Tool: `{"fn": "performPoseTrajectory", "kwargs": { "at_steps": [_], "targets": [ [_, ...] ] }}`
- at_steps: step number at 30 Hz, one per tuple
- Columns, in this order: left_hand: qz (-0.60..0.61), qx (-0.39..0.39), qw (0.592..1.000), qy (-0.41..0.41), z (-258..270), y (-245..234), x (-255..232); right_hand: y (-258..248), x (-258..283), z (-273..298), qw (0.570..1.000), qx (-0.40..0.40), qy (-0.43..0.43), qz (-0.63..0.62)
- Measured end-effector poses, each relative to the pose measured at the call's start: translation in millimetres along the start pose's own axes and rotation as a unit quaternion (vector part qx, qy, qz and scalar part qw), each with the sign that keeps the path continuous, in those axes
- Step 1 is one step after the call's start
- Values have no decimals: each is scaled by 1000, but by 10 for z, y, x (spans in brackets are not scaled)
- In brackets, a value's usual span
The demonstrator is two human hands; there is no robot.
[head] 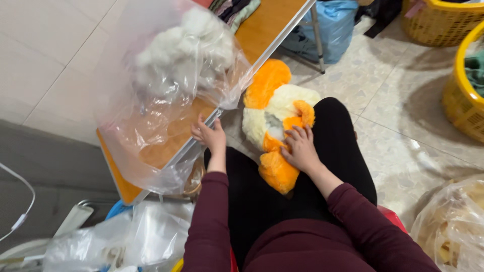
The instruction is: The person sits on the floor and stuffs a flower-shaped plush toy with white cotton batting. They repeatedly pull cotton from a plastic bag on a nearby table and push it into an opening in the plush toy, adjusting the fabric to distribute the filling.
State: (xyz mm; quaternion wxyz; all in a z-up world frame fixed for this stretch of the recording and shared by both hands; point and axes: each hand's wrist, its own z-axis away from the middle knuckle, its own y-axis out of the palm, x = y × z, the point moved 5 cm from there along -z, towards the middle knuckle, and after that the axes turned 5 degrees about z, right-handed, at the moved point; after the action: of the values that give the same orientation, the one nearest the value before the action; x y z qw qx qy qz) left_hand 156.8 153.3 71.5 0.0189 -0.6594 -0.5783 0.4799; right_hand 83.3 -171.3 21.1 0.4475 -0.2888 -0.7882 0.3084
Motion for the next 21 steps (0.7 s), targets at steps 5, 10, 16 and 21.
{"fn": "performPoseTrajectory", "kwargs": {
  "at_steps": [5, 10, 16, 21],
  "targets": [
    [-48, -7, 995, -91, -508, 7, 350, -56, 34, -31, 999, 7, 11, -32],
    [-52, 31, 991, -120, -713, 163, 543, -54, 59, 6, 998, 17, 17, -51],
    [-42, 47, 978, -197, -1103, 553, 583, -82, 102, -54, 997, -3, 35, -68],
    [-5, 50, 967, -251, -1568, 970, 550, -72, 157, -120, 997, 9, 40, -68]
  ]
}}
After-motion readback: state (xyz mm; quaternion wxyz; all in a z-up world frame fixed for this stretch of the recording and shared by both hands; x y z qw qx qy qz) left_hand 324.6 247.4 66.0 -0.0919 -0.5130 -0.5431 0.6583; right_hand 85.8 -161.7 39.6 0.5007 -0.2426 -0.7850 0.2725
